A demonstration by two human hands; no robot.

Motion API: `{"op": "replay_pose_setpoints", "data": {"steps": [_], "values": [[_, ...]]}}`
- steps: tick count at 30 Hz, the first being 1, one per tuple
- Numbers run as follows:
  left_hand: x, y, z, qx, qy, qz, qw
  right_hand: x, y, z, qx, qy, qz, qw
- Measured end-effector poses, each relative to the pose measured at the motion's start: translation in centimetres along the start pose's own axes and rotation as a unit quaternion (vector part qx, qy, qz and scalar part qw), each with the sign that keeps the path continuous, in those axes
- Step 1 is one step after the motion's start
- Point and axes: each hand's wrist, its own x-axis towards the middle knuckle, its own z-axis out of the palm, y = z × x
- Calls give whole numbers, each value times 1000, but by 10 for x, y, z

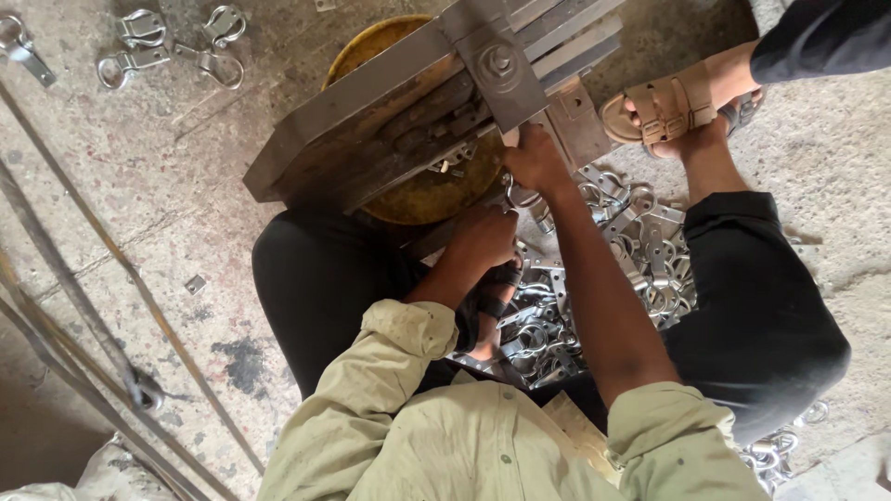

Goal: The person sits on the floor and operates a manual press machine to shape metal pieces. They repeatedly pick up metal strips, place them into the press, and operate the lever to form the metal into hooks, which are then dropped into a pile.

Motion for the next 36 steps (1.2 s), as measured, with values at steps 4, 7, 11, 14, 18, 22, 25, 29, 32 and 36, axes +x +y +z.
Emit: {"op": "replay_pose_setpoints", "data": {"steps": [4,7,11,14,18,22,25,29,32,36], "values": [[-3,3,-3,8,38,7,999,-7,-21,-23,16,-43,28,999],[-10,3,5,22,58,-3,998,-17,-36,-32,-10,-30,-31,999],[-1,1,3,3,11,2,1000,-38,-57,-42,9,50,-83,995],[0,-1,2,8,-13,-10,1000,-61,-63,-47,-3,28,-53,998],[-2,1,-4,8,-14,-12,1000,-75,-64,-55,-4,21,-95,995],[-3,6,-14,-5,-47,-18,999,-83,-60,-53,34,49,-74,995],[-9,6,-16,-4,-17,-28,999,-88,-55,-44,65,73,-67,993],[-1,5,-4,5,-13,-18,1000,-87,-45,-44,81,85,-84,989],[-3,-3,19,19,-4,-9,1000,-86,-41,-37,54,107,-131,984],[-22,-6,70,73,-8,-6,997,-85,-27,-33,94,106,-141,980]]}}
